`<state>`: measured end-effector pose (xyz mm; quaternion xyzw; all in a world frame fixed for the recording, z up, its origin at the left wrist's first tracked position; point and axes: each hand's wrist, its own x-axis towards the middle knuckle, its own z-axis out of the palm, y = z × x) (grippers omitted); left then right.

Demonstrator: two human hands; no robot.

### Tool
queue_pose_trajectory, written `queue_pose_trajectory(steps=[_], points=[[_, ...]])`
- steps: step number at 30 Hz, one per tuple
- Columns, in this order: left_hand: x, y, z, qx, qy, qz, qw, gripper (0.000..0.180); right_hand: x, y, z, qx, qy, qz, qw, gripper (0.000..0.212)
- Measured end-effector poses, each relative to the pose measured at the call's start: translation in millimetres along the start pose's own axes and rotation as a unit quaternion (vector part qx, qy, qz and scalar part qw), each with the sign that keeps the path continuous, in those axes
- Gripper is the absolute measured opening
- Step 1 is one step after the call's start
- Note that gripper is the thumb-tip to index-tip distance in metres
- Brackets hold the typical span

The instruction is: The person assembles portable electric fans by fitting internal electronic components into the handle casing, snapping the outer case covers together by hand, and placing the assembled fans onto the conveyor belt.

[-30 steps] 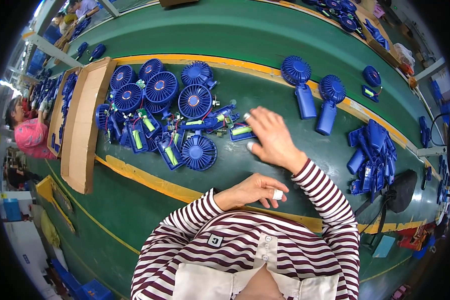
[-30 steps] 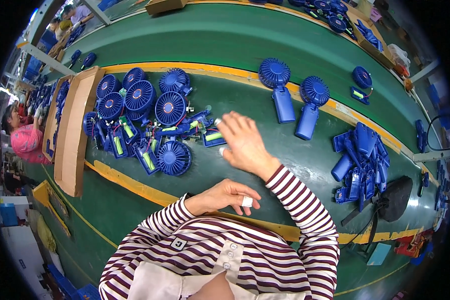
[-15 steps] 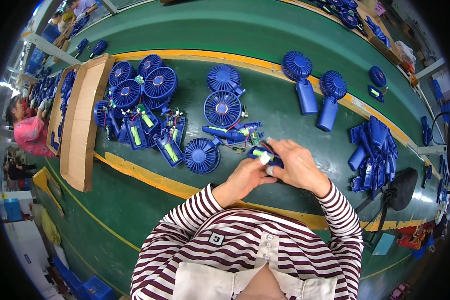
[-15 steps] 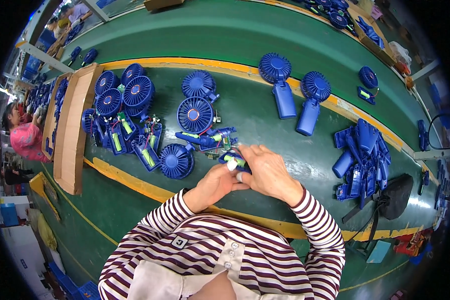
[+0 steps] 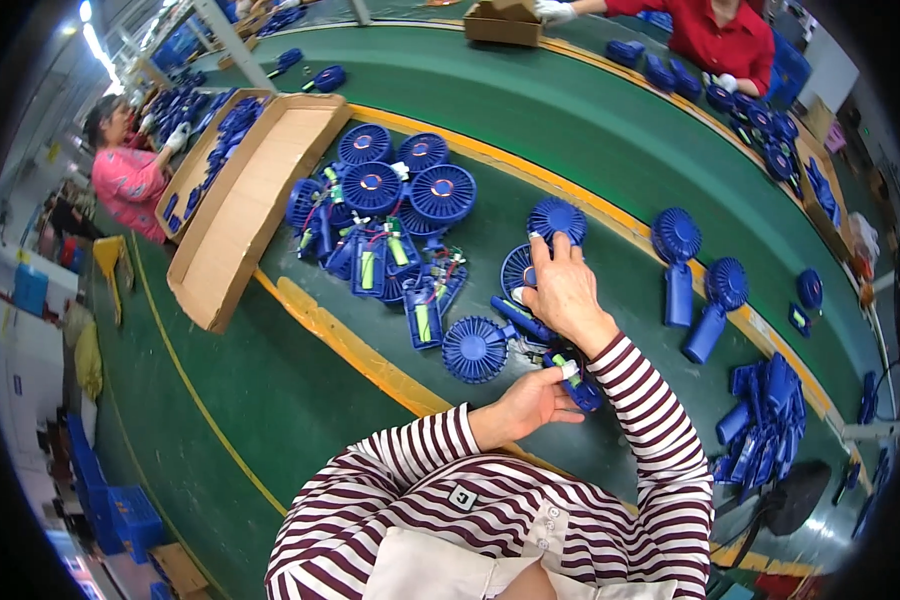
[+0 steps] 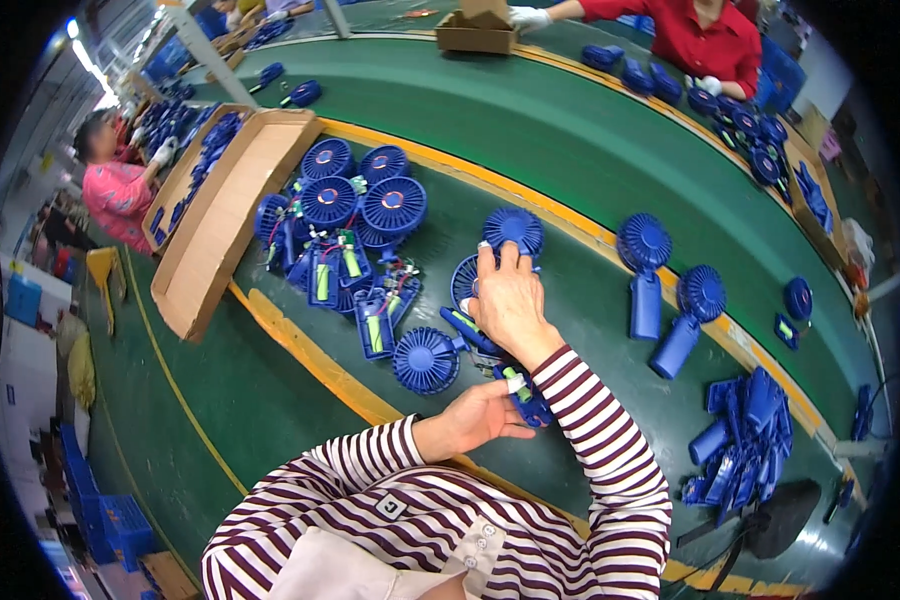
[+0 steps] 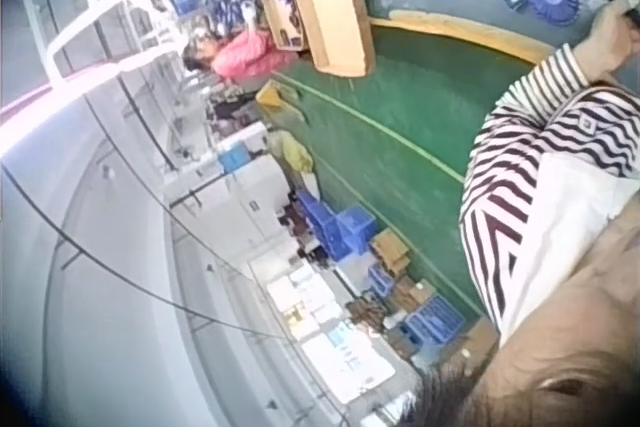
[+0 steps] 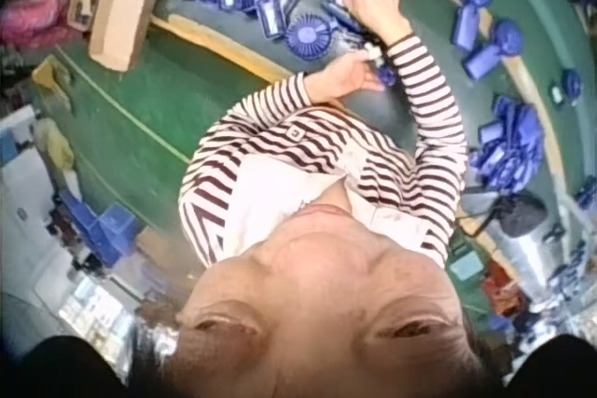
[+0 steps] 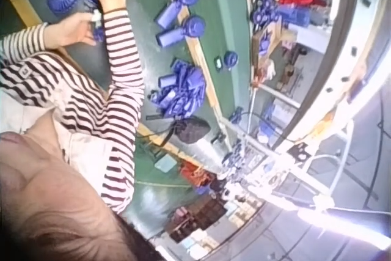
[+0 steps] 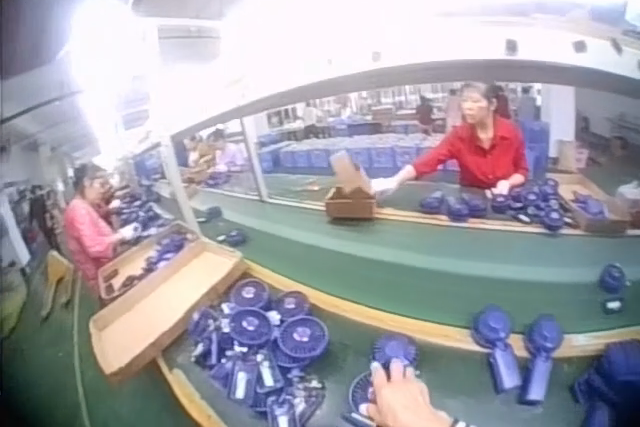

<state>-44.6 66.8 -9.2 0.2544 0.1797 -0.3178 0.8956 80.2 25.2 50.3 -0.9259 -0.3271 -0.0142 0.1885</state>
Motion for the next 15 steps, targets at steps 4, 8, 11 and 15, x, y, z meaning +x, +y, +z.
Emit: queue_pose_trajectory(steps=[4, 8, 11, 15], points=[[-1.9, 7.3, -8.7, -0.024, 0.001, 0.051, 0.998, 0.032, 10.6, -26.7, -7.7, -0.040, -0.012, -0.020, 0.999, 0.071], [1.3, 11.8, -12.9, -0.041, -0.017, 0.074, 0.996, 0.033, 13.4, -29.0, -10.1, -0.001, -0.066, -0.055, 0.996, 0.072], [0.7, 9.9, -13.5, -0.030, -0.023, 0.087, 0.996, 0.034, 12.1, -37.6, -14.0, 0.132, -0.031, -0.079, 0.988, 0.066], [-2.6, 11.1, -5.9, -0.005, 0.010, 0.094, 0.995, 0.029, -3.2, -53.4, -28.8, 0.261, 0.246, -0.178, 0.916, 0.062]])
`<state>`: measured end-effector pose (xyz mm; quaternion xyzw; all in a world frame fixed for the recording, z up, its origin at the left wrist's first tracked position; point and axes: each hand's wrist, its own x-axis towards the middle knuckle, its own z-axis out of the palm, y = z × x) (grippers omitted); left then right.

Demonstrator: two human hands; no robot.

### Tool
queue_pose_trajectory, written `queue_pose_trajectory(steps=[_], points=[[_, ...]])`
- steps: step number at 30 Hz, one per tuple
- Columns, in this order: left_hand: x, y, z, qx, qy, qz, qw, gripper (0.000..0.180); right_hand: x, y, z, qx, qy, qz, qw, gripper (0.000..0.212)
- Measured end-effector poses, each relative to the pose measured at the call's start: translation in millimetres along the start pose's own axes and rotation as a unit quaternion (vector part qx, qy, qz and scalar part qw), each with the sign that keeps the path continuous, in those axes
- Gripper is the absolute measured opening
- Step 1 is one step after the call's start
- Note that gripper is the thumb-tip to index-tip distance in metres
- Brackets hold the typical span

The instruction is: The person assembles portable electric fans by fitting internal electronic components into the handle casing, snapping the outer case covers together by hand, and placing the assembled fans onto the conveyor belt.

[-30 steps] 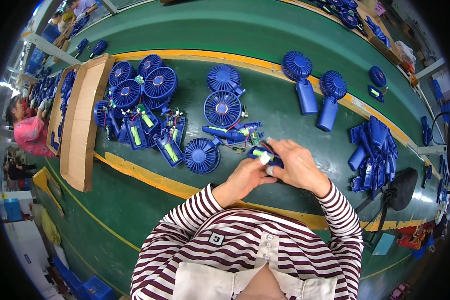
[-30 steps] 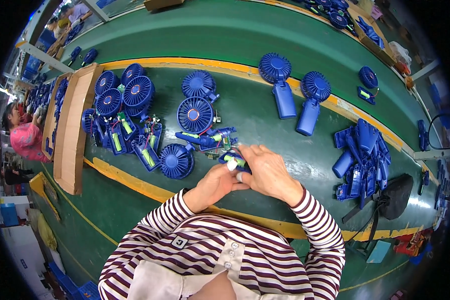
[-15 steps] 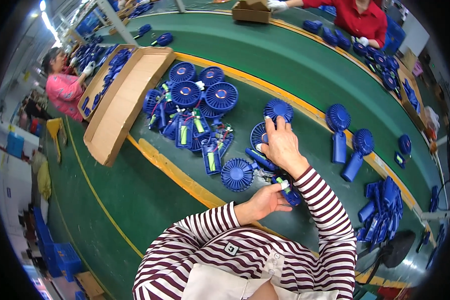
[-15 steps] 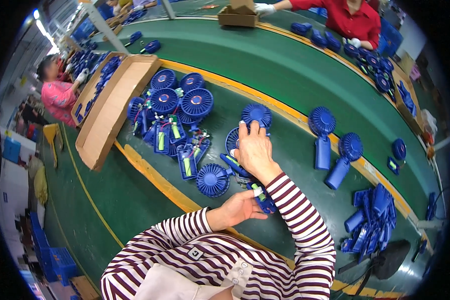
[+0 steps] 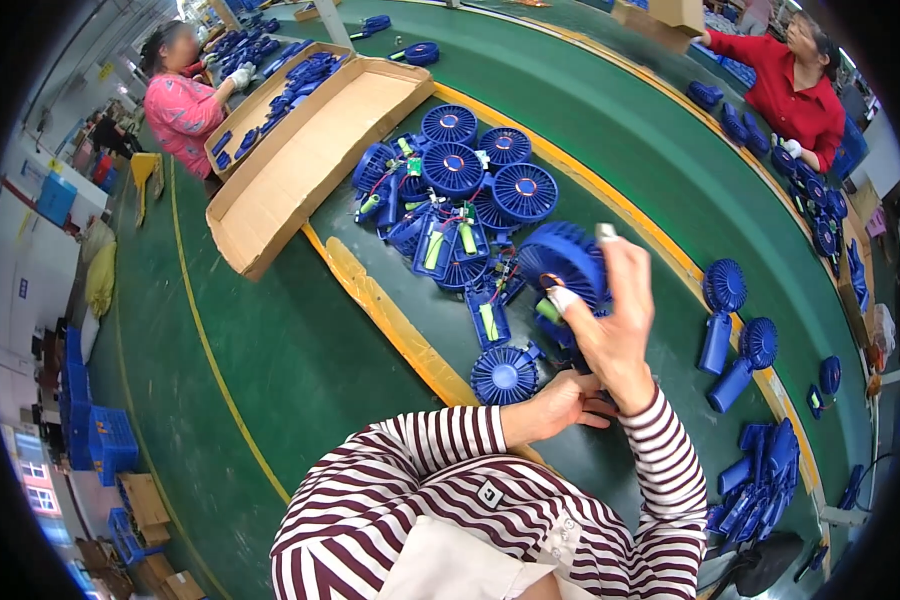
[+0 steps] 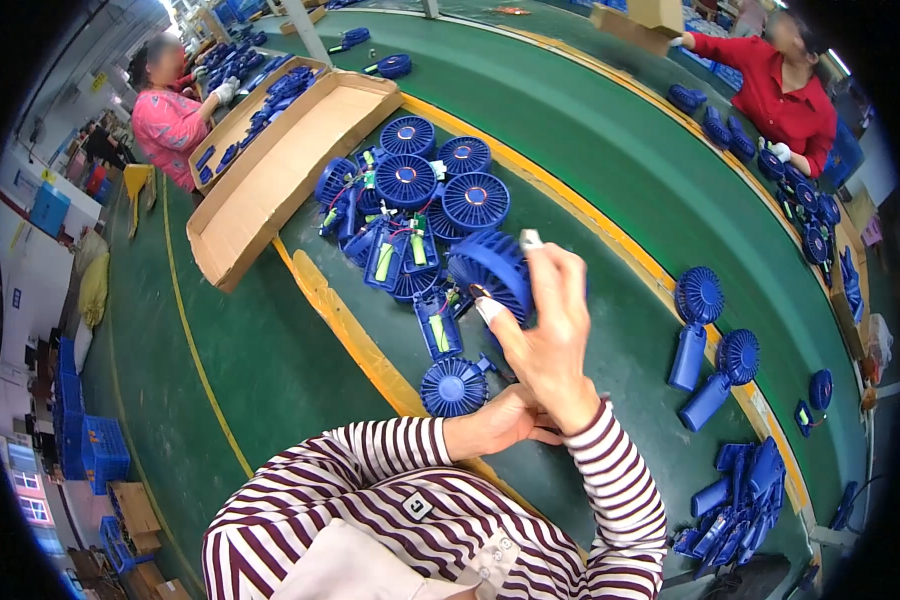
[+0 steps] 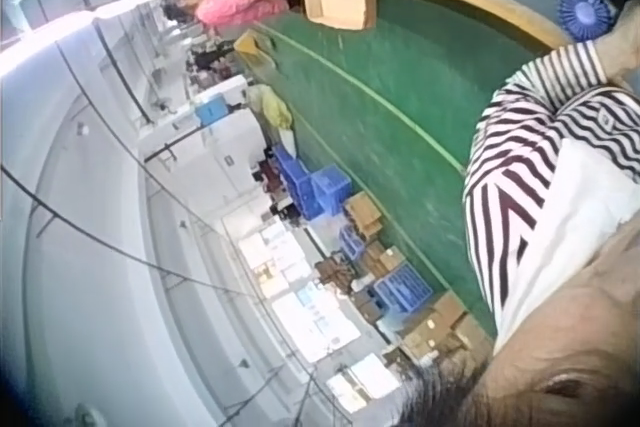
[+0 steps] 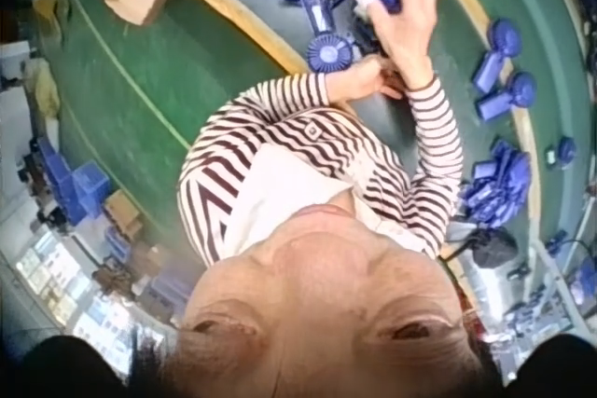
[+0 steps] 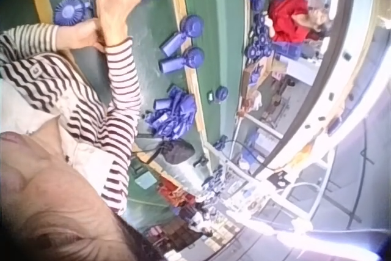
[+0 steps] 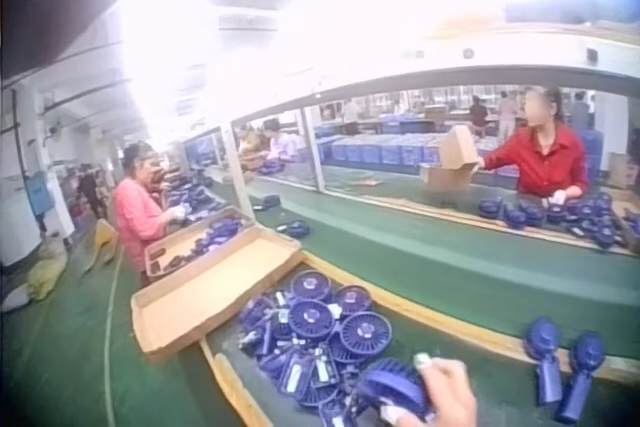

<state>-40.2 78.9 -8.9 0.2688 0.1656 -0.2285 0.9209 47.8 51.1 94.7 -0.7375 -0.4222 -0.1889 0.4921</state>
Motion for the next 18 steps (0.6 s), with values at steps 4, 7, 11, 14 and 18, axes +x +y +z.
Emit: queue_pose_trajectory(steps=[4, 7, 11, 14, 18], points=[[2.6, 1.7, -2.0, 0.013, -0.025, -0.002, 1.000, 0.032, -4.3, -9.2, -9.2, 0.086, 0.032, 0.093, 0.991, 0.061], [6.1, 10.7, -10.7, 0.055, -0.043, -0.003, 0.998, 0.034, 3.3, -14.8, -28.2, 0.159, 0.173, 0.125, 0.964, 0.065], [2.7, 38.4, -11.8, 0.056, -0.028, 0.002, 0.998, 0.037, -6.3, -7.5, -50.1, 0.157, 0.185, 0.100, 0.965, 0.069], [7.9, 47.7, -11.3, 0.128, -0.016, 0.036, 0.991, 0.031, -15.5, -6.9, -78.3, 0.069, 0.212, 0.084, 0.971, 0.071], [4.6, 46.1, -9.9, 0.146, 0.008, 0.037, 0.989, 0.035, -61.3, 2.0, -99.5, 0.123, 0.278, 0.206, 0.930, 0.069]])
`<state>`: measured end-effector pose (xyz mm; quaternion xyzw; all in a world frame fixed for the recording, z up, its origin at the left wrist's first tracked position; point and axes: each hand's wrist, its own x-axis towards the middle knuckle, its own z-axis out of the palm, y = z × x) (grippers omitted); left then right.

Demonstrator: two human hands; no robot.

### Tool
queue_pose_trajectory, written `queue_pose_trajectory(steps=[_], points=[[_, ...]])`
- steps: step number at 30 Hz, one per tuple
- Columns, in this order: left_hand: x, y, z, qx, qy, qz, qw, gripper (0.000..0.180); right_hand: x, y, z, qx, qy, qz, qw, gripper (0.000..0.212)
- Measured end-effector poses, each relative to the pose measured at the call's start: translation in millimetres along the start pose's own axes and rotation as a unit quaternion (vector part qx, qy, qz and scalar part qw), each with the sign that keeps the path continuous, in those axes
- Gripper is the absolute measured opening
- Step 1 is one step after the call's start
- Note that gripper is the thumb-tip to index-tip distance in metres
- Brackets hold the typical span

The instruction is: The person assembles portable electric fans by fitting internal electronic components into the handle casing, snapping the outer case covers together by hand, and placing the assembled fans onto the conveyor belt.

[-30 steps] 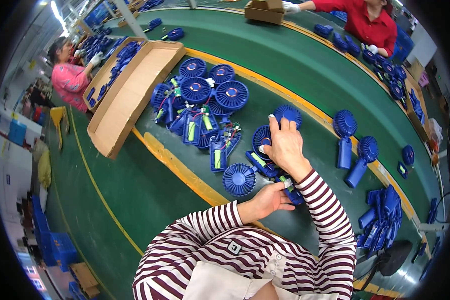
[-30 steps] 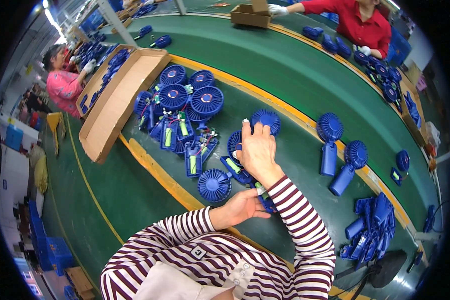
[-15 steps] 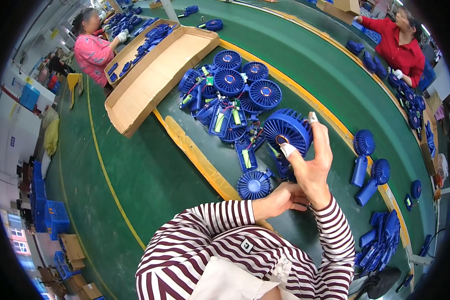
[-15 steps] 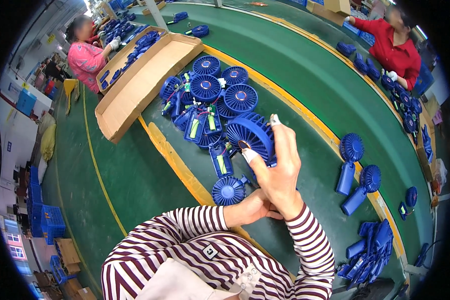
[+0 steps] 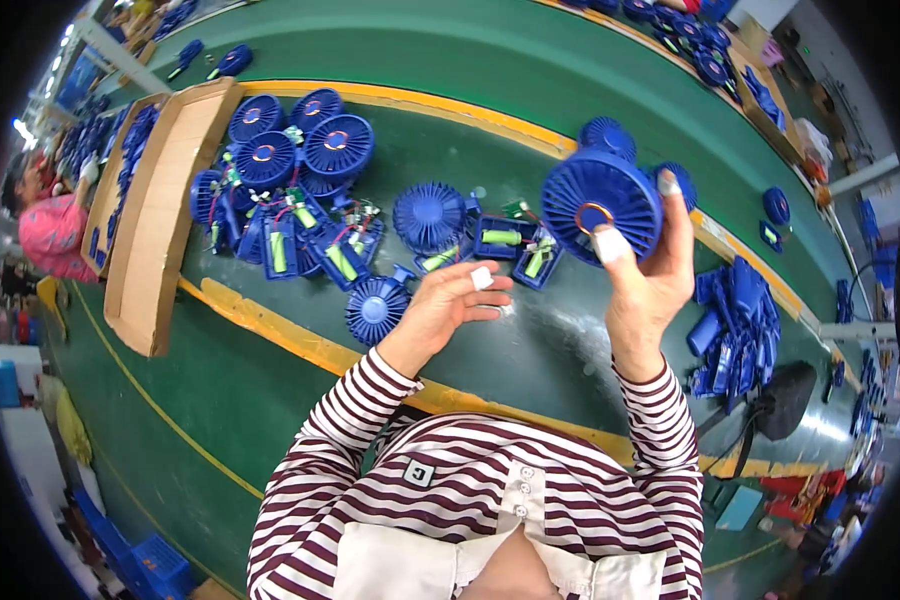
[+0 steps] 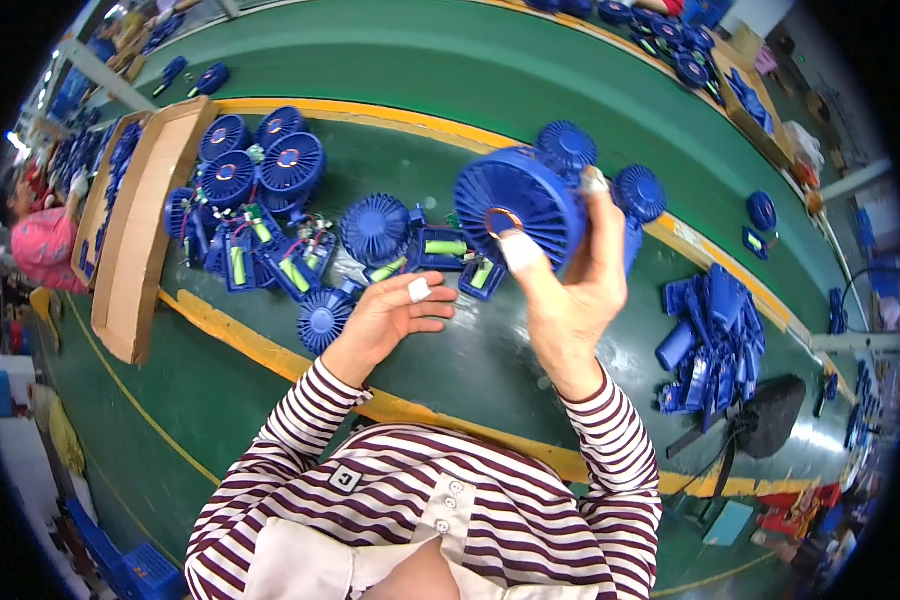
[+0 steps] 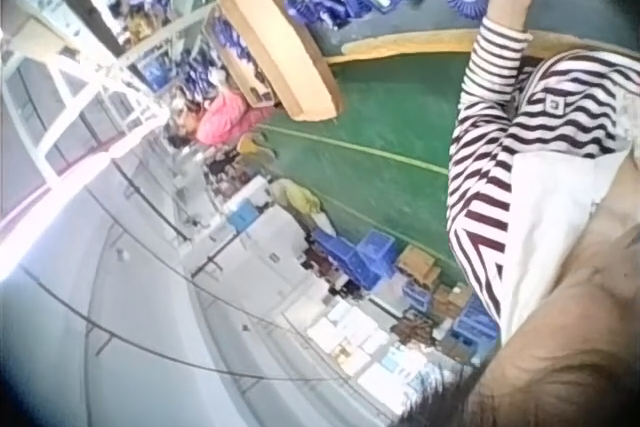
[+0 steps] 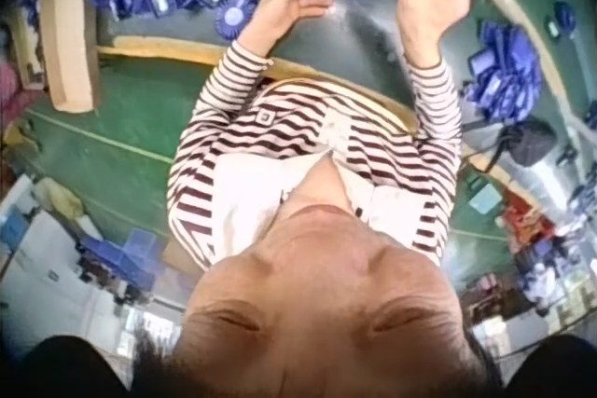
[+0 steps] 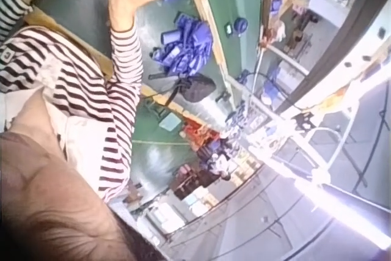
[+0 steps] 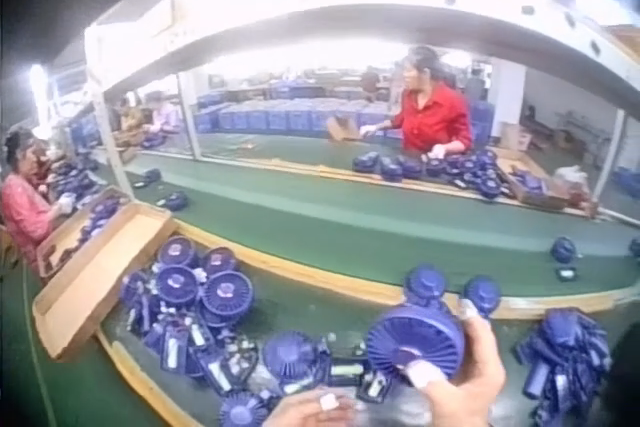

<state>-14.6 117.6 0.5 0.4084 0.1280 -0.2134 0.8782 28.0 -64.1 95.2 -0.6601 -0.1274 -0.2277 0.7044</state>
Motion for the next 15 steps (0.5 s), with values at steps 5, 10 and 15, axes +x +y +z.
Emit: queue_pose_trajectory(steps=[5, 10, 15], points=[[-10.8, 2.1, 14.9, 0.132, 0.018, -0.048, 0.990, 0.027, -35.9, 7.7, -72.4, 0.001, 0.149, 0.112, 0.983, 0.063], [-19.7, -9.9, 43.5, 0.264, -0.003, 0.135, 0.955, 0.023, -71.6, 10.7, -126.3, 0.026, 0.246, 0.173, 0.953, 0.058], [12.1, -6.4, 73.3, 0.585, 0.016, 0.425, 0.691, 0.034, -89.2, 6.8, -160.6, 0.091, 0.314, 0.181, 0.928, 0.051]])
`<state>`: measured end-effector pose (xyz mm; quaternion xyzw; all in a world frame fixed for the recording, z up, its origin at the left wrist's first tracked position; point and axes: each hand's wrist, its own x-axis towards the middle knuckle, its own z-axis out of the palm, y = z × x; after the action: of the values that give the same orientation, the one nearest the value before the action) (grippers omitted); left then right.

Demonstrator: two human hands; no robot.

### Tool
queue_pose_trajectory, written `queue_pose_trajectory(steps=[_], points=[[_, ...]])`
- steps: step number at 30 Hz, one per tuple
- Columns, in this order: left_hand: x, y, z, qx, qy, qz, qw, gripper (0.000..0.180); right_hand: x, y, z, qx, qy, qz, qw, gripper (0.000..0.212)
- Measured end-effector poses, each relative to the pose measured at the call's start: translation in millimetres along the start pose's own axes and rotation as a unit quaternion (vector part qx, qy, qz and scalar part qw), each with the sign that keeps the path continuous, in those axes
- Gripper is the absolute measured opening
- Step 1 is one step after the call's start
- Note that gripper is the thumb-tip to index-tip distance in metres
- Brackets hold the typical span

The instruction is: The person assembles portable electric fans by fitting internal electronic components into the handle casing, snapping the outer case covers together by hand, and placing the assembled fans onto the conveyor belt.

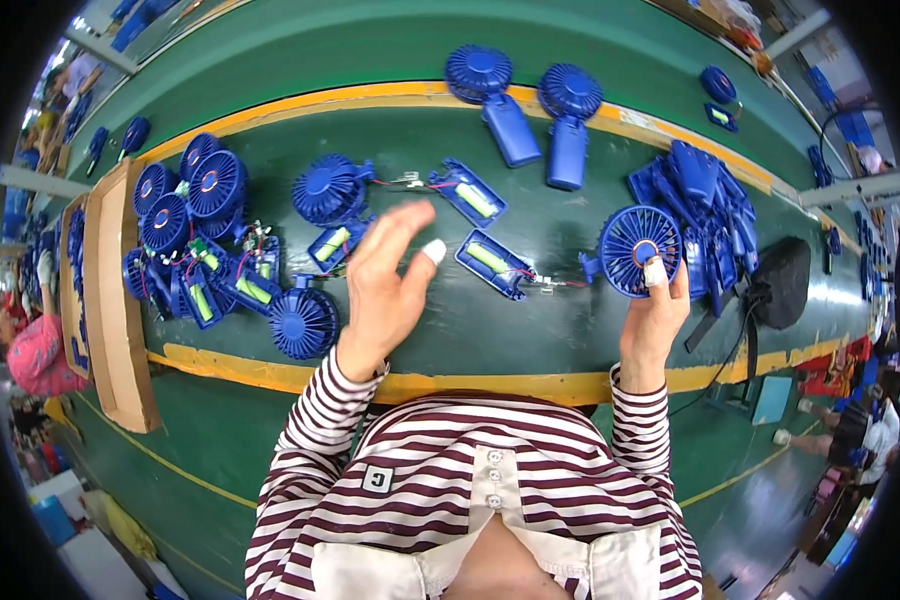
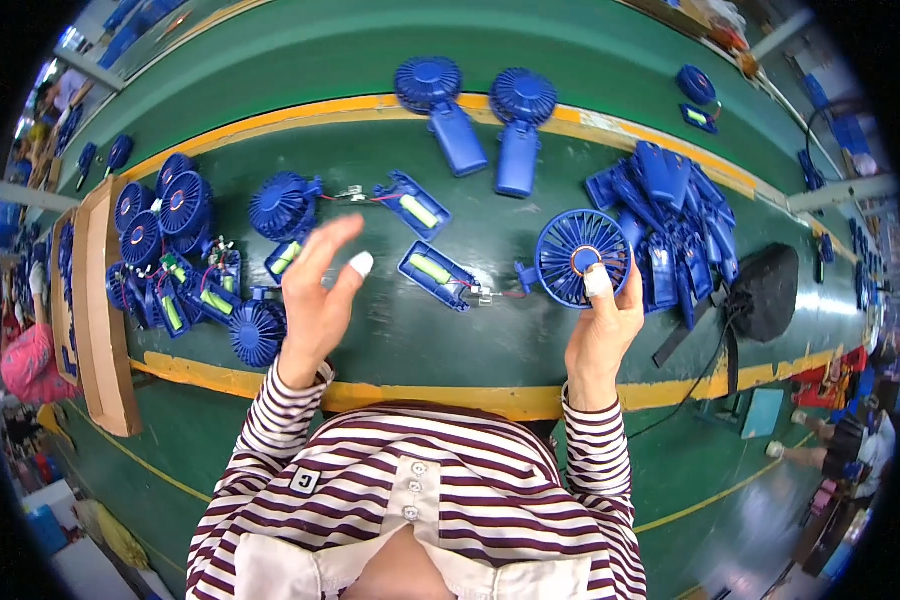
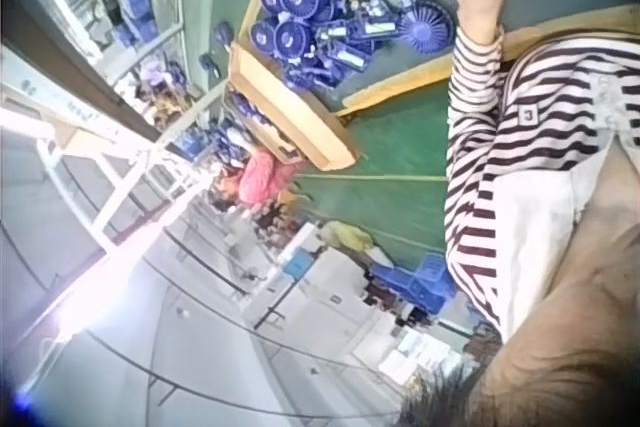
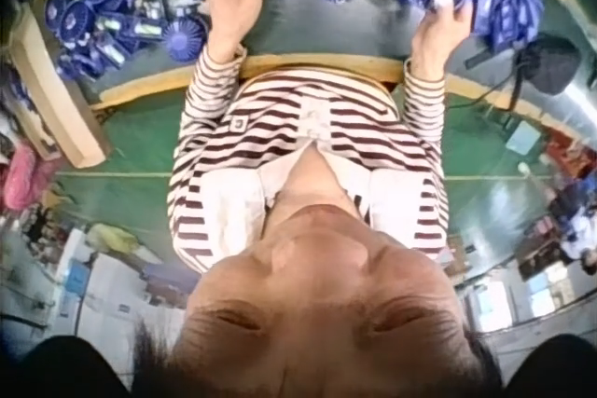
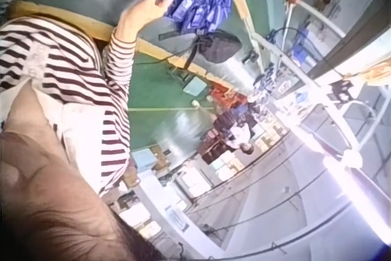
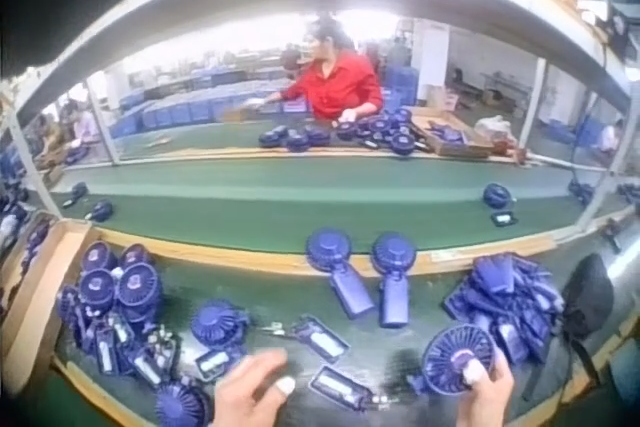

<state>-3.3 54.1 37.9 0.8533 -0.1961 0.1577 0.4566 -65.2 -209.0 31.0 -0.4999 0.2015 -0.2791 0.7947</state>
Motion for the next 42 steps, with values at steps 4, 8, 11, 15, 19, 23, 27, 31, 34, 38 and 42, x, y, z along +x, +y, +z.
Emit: queue_pose_trajectory(steps=[4, 8, 11, 15, 19, 23, 27, 31, 34, 38, 42], points=[[20.3, -30.3, 13.7, 0.252, -0.062, 0.013, 0.966, 0.033, 13.1, 5.8, -28.8, -0.027, 0.045, -0.021, 0.998, 0.056], [33.0, -70.1, 5.5, 0.342, -0.061, -0.069, 0.935, 0.024, 15.4, -1.8, -37.3, -0.026, 0.062, -0.021, 0.998, 0.057], [38.6, -80.5, -4.9, 0.378, 0.011, -0.051, 0.924, 0.025, 16.5, -5.3, -43.5, -0.019, 0.063, -0.022, 0.998, 0.058], [23.6, -10.2, 18.5, 0.276, 0.072, 0.061, 0.957, 0.024, 19.4, -3.0, -52.6, -0.004, 0.046, -0.026, 0.999, 0.059], [9.8, 45.0, 53.0, 0.096, -0.229, 0.152, 0.957, 0.056, 18.3, 0.6, -53.5, 0.011, 0.021, -0.014, 1.000, 0.057], [9.1, 39.7, 80.1, 0.150, -0.329, 0.201, 0.910, 0.057, 18.6, -6.2, -46.3, 0.020, 0.010, -0.017, 1.000, 0.056], [14.3, 43.9, 84.4, 0.161, -0.387, 0.099, 0.903, 0.056, 22.7, -17.2, -31.2, 0.049, -0.020, -0.021, 0.998, 0.055], [12.9, 50.3, 83.8, 0.098, -0.375, -0.068, 0.919, 0.046, 29.8, -16.1, -18.4, 0.090, -0.048, -0.022, 0.995, 0.051], [2.7, 39.8, 76.8, -0.116, -0.380, -0.273, 0.876, 0.035, 28.2, -18.1, -5.2, 0.094, -0.075, 0.022, 0.992, 0.036], [-14.7, 17.4, 62.7, -0.571, -0.316, -0.470, 0.594, 0.036, 19.9, -20.8, 13.5, 0.097, -0.118, 0.056, 0.987, 0.036], [-14.1, 15.9, 53.8, -0.658, -0.255, -0.476, 0.524, 0.040, 10.9, -21.0, 26.2, 0.082, -0.147, 0.080, 0.982, 0.036]])
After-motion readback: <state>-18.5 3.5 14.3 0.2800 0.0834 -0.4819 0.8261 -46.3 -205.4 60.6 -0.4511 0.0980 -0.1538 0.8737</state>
